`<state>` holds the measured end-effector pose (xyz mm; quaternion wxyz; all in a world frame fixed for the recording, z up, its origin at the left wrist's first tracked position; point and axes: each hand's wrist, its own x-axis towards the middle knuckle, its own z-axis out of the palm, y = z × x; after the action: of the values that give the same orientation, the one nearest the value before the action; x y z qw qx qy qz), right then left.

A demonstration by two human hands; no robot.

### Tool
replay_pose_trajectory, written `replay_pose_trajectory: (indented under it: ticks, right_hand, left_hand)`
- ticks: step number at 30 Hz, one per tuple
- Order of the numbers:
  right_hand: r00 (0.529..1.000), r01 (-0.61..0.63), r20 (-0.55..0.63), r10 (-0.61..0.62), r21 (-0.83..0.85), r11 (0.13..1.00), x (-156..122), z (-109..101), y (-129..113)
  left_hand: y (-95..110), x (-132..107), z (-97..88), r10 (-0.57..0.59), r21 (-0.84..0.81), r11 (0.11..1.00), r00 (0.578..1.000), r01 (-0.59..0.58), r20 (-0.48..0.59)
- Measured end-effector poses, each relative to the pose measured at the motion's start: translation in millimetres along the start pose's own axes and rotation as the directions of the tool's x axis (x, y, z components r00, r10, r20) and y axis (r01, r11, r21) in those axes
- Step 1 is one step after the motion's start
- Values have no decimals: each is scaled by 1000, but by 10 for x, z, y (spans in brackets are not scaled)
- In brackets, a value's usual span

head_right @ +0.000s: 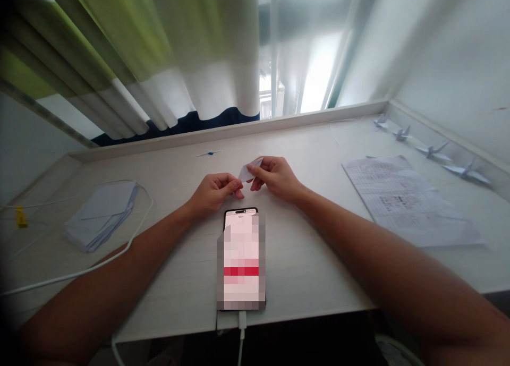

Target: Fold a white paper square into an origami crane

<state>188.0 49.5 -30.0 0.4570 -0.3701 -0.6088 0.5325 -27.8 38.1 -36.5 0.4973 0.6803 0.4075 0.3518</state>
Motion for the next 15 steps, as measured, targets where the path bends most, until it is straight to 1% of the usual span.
replay_pose_trajectory:
  ticks: [3,7,9,13,15]
  right_hand:
    - [1000,15,-8,-15,1,1000,-1,-1,-11]
    - [1000,14,-18,-14,-7,1000,0,-6,-26]
    - [1000,21,-14,-21,-9,1000,1,-4,-28]
    - [1000,27,-10,-27,-29,999,-2,3,-23]
    - [1000,23,-16,-23,-39,999,-4,7,-20]
  left_hand:
    - [50,-6,22,-29,-61,998,1000,29,1]
    - [103,5,28,-103,-204,973,995,104,16]
    - [99,15,20,-99,-198,974,994,106,44]
    - [60,28,-12,-57,-107,992,990,71,128]
    - [49,31,-30,-50,-104,993,990,64,131]
